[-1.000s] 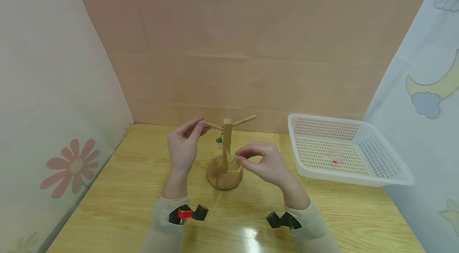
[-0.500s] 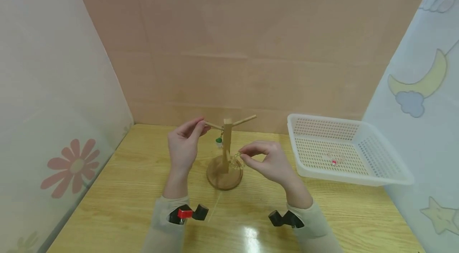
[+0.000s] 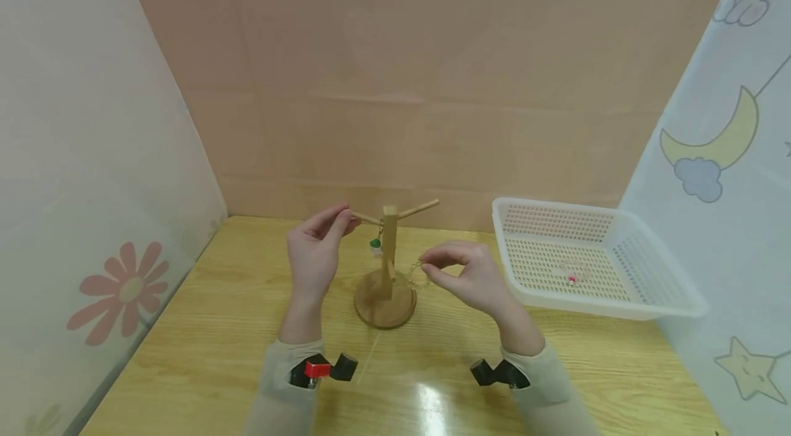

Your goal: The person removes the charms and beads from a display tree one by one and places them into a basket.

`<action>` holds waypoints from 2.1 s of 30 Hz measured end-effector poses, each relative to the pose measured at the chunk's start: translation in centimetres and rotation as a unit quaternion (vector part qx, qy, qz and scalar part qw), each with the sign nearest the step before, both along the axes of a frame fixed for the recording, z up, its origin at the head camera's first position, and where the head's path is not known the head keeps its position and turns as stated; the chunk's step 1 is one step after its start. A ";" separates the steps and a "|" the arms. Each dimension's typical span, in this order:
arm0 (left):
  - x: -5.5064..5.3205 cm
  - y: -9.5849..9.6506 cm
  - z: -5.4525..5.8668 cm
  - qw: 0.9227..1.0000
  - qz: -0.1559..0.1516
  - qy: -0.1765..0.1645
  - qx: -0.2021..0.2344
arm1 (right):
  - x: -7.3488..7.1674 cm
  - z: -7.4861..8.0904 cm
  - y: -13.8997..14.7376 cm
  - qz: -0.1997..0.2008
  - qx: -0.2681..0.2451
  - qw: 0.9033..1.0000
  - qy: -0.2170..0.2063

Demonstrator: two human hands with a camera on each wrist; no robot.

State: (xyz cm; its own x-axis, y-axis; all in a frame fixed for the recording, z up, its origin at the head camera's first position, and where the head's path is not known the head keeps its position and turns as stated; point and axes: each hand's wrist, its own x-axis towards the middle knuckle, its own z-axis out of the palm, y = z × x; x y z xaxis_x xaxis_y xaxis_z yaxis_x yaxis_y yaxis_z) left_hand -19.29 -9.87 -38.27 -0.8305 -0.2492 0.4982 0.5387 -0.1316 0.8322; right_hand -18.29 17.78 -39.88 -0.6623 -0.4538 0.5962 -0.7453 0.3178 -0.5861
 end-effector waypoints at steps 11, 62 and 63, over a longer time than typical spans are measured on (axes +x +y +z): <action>-0.1 0.1 -0.1 1.000 -0.004 -0.004 -0.003 | 0.1 -0.3 2.4 -0.036 0.013 0.999 -0.008; -0.1 -0.4 -0.3 1.000 -0.005 -0.008 0.007 | 0.0 0.6 16.7 -0.259 0.056 0.960 -0.093; -0.2 -0.5 -0.3 1.000 -0.005 -0.009 0.007 | 0.0 0.5 16.9 -0.260 0.059 0.960 -0.091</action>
State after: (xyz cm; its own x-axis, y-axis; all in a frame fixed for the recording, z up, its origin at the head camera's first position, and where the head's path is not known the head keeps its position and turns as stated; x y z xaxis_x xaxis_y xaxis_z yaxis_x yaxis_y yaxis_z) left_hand -19.46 -10.33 -38.55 -0.8414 -0.2470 0.4807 0.5230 -0.1480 0.8394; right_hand -18.33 34.67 -39.43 -0.9056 -0.0916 0.4141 -0.3573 0.6908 -0.6286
